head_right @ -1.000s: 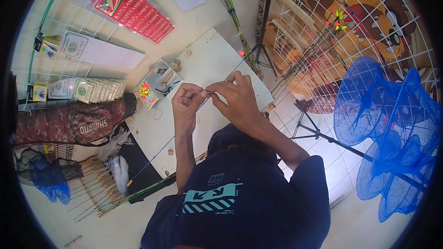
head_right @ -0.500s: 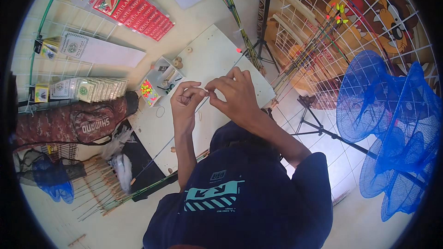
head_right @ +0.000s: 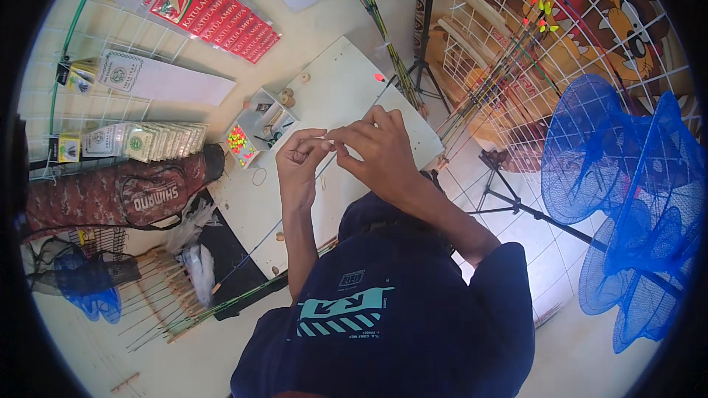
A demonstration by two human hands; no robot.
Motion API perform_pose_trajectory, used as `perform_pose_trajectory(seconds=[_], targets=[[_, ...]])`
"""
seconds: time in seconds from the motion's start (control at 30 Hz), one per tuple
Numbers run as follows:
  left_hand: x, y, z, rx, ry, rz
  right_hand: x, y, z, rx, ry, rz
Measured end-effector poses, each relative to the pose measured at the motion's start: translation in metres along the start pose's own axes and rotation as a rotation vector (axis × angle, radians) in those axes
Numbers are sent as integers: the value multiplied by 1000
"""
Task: The recorder is assembling a fishing rod by connecting its sections and securing them with a rubber band.
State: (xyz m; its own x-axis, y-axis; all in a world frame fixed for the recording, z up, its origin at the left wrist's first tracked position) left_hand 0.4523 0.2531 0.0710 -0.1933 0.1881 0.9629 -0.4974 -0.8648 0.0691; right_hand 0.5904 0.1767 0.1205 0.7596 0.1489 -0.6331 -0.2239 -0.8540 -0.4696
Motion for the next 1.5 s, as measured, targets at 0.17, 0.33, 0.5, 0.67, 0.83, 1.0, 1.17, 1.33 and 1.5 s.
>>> perform_pose_trajectory(seconds=[0.17, 0.33, 0.5, 0.67, 0.83, 1.0, 1.17, 1.33, 1.5], targets=[[3, 1, 3, 13, -39, 4, -2, -1, -3, 12, -1, -2], [9, 2, 5, -4, -80, 22, -4, 0, -4, 16, 28, -17], [9, 2, 8, -13, -91, 32, -4, 1, -4, 15, 17, -23], [9, 3, 10, -14, -47, 19, -3, 1, -5, 58, -40, 50], [3, 2, 7, 9, -29, -8, -3, 2, -4, 49, -22, 33], [4, 2, 8, 3, -10, 3, -3, 7, -1, 148, -17, 37], [3, 2, 7, -6, 6, 10, -5, 9, -3, 183, -51, 94], [3, 3, 8, -36, 16, 18, -3, 9, -3, 186, -120, 163], [4, 3, 8, -40, 18, 16, -1, 10, -2, 223, -145, 158]])
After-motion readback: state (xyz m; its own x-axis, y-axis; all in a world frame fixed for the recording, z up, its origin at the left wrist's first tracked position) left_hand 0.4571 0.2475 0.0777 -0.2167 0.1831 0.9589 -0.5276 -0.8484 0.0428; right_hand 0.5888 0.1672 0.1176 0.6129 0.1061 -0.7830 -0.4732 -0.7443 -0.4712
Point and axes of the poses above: each hand's wrist, its own y-axis away from the middle knuckle, its own z-axis out of the palm, x = y × z, the point moved 5 cm from there along -y, towards the middle knuckle, and after that the axes turned 3 degrees about z, right-handed, at the moved point
